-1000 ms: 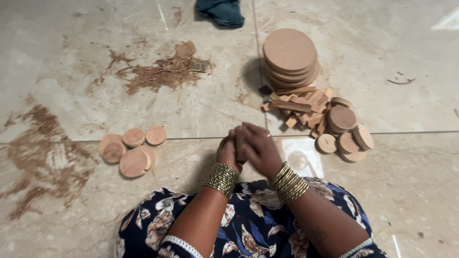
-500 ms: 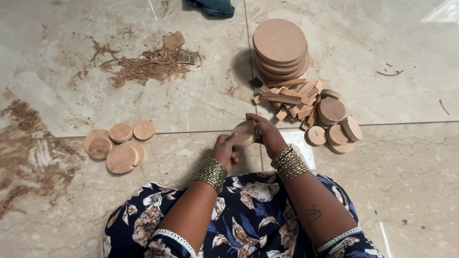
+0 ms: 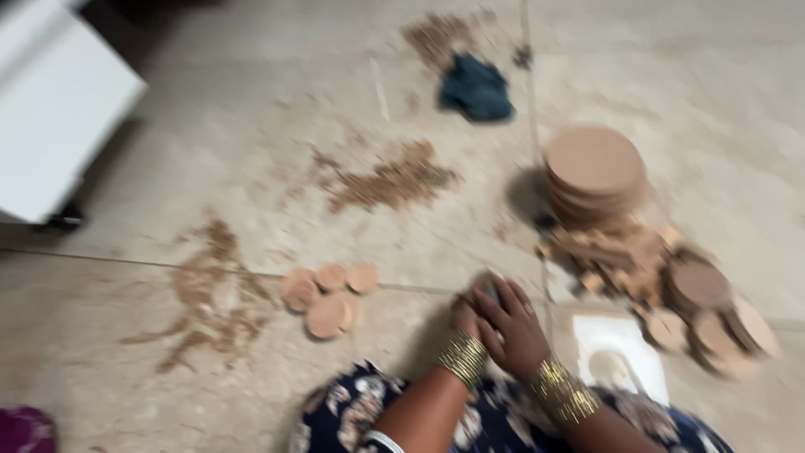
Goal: The person sits on the floor assembling small wooden toy pieces, fitting small wooden sticks into slots on round wooden discs by hand and setting completed discs aside. They pick pieces one at a time from piles of cut wood on the floor and press the parts together.
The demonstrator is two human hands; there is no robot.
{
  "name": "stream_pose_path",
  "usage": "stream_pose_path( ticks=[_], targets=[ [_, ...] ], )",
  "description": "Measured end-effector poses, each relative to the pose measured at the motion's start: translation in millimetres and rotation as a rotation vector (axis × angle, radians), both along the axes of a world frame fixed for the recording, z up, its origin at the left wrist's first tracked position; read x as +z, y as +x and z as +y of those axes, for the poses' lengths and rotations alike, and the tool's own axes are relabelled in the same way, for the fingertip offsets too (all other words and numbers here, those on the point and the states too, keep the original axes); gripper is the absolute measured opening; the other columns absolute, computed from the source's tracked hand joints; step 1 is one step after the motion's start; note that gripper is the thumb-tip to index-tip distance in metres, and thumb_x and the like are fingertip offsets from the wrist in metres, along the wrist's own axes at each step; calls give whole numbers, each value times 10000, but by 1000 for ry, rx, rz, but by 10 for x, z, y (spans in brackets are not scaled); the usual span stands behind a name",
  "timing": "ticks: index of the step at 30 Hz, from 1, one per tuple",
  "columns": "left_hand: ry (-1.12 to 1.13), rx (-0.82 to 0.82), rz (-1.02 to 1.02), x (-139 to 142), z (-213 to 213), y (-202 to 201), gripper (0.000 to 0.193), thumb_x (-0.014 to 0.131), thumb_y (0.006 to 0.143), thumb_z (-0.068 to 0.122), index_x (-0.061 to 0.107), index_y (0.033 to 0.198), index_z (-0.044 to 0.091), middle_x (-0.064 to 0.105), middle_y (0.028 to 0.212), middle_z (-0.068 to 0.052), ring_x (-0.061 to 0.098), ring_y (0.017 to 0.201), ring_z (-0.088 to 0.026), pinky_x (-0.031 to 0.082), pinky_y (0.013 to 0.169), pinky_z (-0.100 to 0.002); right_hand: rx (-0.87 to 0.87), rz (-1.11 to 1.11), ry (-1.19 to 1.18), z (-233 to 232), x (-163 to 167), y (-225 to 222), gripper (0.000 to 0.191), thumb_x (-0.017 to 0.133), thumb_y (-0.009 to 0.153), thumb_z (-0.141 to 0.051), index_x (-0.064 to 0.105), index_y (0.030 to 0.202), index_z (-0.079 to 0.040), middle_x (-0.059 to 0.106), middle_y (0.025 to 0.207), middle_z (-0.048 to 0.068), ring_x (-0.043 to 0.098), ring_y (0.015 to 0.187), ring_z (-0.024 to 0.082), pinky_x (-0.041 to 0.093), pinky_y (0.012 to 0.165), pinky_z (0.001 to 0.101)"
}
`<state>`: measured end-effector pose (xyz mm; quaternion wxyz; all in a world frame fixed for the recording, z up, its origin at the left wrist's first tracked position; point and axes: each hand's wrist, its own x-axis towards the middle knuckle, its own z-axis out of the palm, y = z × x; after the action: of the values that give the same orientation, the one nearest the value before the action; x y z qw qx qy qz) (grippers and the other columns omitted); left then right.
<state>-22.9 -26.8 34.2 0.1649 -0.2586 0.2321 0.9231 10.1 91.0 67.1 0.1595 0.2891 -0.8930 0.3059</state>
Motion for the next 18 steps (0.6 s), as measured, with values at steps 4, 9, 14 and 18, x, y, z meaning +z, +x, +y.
stream_pose_path(
  ticks=[4, 9, 14, 18],
  targets=[
    [-280, 0, -89, 225, 158, 93, 274, 471, 991, 357, 616, 1139, 179, 667, 946, -97, 629, 650, -212, 443, 488, -327, -54, -120, -233, 137, -82, -207, 460, 621, 878, -263, 645, 1314, -119, 537, 1482, 187, 530, 1312, 383, 410, 1099, 457],
    [-491, -100, -63, 224, 319, 195, 146, 635, 961, 354, 672, 1067, 261, 720, 834, -2, 553, 490, -152, 279, 358, -289, -144, -1062, -936, 629, -363, -662, 476, 451, 997, -244, 665, 1363, -28, 670, 1355, 219, 640, 1216, 344, 475, 1048, 453],
    [-530, 138, -132, 201, 251, 123, 318, 772, 904, 333, 707, 1180, 187, 722, 880, -98, 592, 564, -226, 381, 388, -335, -151, -616, -629, 452, -496, -587, 483, 465, 997, -293, 628, 1392, -68, 653, 1411, 168, 589, 1310, 301, 411, 1123, 399],
    [-639, 245, -196, 211, 22, -34, 491, 775, 989, 388, 558, 1278, 56, 723, 1105, -194, 768, 905, -277, 660, 702, -340, 56, 25, -120, 60, -488, -373, 508, 549, 900, -301, 626, 1368, -119, 542, 1473, 189, 453, 1406, 347, 295, 1174, 448]
  ],
)
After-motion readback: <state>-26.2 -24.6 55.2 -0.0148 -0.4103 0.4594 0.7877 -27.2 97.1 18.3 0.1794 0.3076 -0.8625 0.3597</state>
